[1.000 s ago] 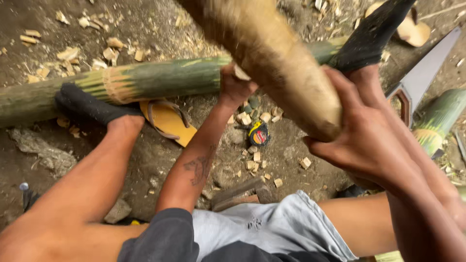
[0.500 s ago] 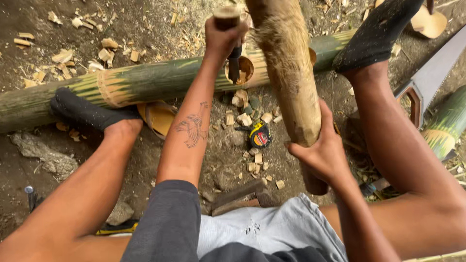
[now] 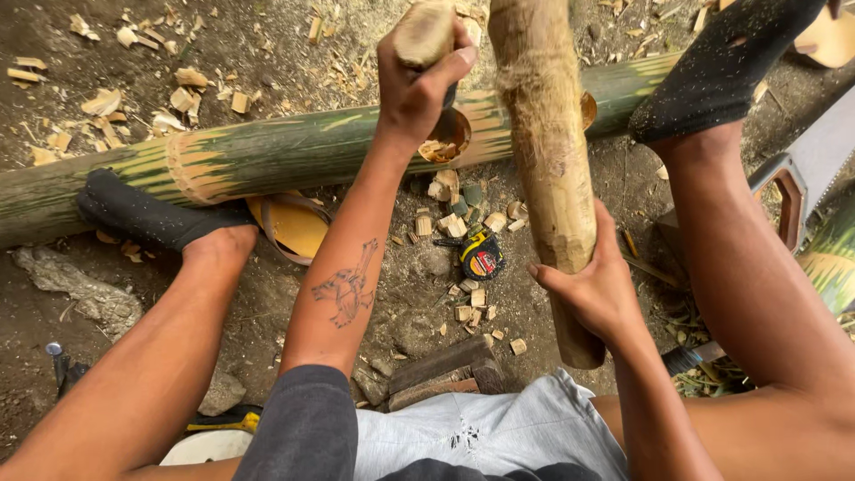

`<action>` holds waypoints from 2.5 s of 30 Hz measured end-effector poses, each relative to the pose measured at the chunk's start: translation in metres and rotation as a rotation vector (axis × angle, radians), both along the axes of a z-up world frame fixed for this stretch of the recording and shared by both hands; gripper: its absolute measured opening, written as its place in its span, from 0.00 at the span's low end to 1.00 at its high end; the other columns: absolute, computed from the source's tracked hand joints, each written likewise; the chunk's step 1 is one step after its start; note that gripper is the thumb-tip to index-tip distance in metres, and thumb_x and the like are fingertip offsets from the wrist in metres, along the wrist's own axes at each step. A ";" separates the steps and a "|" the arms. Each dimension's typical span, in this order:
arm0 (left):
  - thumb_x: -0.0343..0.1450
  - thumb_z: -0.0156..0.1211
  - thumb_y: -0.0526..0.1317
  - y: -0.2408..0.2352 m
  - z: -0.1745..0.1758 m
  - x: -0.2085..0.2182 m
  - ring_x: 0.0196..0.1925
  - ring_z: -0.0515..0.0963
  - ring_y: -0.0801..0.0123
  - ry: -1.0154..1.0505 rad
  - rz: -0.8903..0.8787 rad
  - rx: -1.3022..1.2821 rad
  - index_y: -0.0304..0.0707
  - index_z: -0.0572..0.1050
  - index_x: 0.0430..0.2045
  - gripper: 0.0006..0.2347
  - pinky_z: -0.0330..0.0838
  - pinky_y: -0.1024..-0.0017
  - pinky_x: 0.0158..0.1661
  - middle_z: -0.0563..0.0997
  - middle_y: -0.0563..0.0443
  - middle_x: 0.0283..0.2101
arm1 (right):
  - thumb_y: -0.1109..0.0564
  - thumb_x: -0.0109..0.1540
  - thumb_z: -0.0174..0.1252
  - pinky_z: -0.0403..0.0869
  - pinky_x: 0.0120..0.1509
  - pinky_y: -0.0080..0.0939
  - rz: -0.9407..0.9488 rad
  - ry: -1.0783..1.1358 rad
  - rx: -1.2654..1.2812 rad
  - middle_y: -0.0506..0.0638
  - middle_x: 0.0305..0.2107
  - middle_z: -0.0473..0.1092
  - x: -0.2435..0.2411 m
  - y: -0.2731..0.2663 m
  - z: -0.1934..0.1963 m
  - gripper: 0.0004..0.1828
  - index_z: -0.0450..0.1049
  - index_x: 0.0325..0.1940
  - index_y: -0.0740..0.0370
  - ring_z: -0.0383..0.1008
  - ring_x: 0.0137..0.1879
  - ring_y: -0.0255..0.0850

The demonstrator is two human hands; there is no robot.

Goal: The person sits on the ground and uses a chisel and wooden mallet to carve a hole into a bamboo pole. They repeatedly strike the chisel to remove material and occasionally clear debris from the hole.

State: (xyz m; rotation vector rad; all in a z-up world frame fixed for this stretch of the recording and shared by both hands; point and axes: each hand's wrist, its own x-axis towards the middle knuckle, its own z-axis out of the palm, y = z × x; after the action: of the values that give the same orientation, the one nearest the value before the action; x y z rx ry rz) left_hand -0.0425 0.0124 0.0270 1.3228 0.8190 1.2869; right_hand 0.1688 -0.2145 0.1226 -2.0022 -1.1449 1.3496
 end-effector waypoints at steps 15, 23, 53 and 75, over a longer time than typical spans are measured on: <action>0.66 0.61 0.32 -0.022 0.001 0.007 0.31 0.86 0.66 0.201 0.055 0.137 0.32 0.79 0.26 0.02 0.82 0.67 0.37 0.83 0.48 0.30 | 0.56 0.47 0.73 0.68 0.69 0.45 -0.002 0.008 0.099 0.59 0.61 0.66 0.000 0.007 0.056 0.62 0.46 0.79 0.65 0.68 0.67 0.46; 0.67 0.61 0.31 -0.019 -0.012 0.006 0.29 0.86 0.68 0.210 -0.028 0.168 0.34 0.77 0.25 0.01 0.85 0.71 0.29 0.82 0.49 0.27 | 0.56 0.46 0.74 0.65 0.72 0.46 0.015 -0.001 0.139 0.60 0.62 0.65 -0.001 0.007 0.071 0.62 0.47 0.78 0.64 0.66 0.69 0.46; 0.77 0.63 0.33 -0.048 -0.076 0.015 0.44 0.80 0.70 0.582 0.038 0.501 0.47 0.77 0.38 0.04 0.80 0.68 0.49 0.81 0.58 0.40 | 0.57 0.44 0.71 0.76 0.52 0.56 0.523 -0.451 -0.086 0.67 0.35 0.75 -0.008 0.064 0.135 0.65 0.42 0.80 0.50 0.79 0.44 0.62; 0.64 0.62 0.32 -0.060 -0.032 -0.002 0.34 0.84 0.64 0.320 -0.200 0.301 0.33 0.78 0.33 0.07 0.79 0.64 0.36 0.83 0.47 0.34 | 0.53 0.51 0.68 0.78 0.57 0.54 0.370 -0.357 0.342 0.73 0.46 0.72 -0.031 0.046 0.179 0.59 0.41 0.79 0.49 0.79 0.51 0.66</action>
State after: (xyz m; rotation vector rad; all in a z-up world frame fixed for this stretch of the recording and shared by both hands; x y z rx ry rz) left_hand -0.0441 -0.0474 -0.0050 1.8367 0.7036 1.0827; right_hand 0.1383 -0.1681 0.3020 -1.8791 -1.8438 0.8814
